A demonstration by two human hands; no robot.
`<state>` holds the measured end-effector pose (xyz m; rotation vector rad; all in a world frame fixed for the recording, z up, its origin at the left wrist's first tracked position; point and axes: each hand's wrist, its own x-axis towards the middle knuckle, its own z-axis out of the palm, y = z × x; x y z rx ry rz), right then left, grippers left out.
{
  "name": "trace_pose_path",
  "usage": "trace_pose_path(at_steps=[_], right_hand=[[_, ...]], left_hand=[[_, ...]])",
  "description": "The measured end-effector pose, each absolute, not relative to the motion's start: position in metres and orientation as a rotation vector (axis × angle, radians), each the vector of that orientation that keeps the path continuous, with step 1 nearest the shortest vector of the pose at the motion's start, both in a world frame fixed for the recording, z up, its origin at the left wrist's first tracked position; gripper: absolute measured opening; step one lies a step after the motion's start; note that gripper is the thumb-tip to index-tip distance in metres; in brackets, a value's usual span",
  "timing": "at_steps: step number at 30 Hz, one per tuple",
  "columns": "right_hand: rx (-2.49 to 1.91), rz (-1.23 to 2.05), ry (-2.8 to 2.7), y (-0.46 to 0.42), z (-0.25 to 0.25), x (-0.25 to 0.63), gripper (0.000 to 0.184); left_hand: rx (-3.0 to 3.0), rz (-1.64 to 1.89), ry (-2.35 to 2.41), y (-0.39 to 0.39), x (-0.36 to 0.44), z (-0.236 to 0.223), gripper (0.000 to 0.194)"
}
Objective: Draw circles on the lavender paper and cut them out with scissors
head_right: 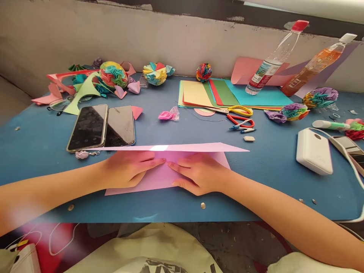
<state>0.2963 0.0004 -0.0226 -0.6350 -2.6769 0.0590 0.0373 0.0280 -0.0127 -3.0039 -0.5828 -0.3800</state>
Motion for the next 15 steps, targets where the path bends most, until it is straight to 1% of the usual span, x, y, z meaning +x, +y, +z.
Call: trace_pose_path(at_steps=[3,6,10,12,15], right_hand=[[-0.692,0.069,-2.627,-0.0063,-0.0218,0.295,0.04],[-0.668,-0.003,-2.564,-0.0085,-0.0212,0.2942,0.033],[-0.618,-0.076,-2.489,-0.0068,-0.0221,0.2947,0.029],[-0.642,-0.052,-2.486,-0.0059,-0.0221,0.2947,0.03],[-0.726,-0.005,-2.592,-0.005,-0.0213,0.2936,0.041]], left_hand=[[-2.971,-0.45,-0.543,0.0279,0.0364,-0.0152,0.039],[-2.986,-0.463,-0.555,0.027,0.0358,-0.0172,0.038],[-3.014,-0.496,-0.657,0.0253,0.0363,-0.0189,0.041],[-3.027,-0.445,-0.669,0.0246,0.0372,-0.0185,0.044],[-3.036,-0.309,-0.679,0.0231,0.0382,-0.0164,0.044]])
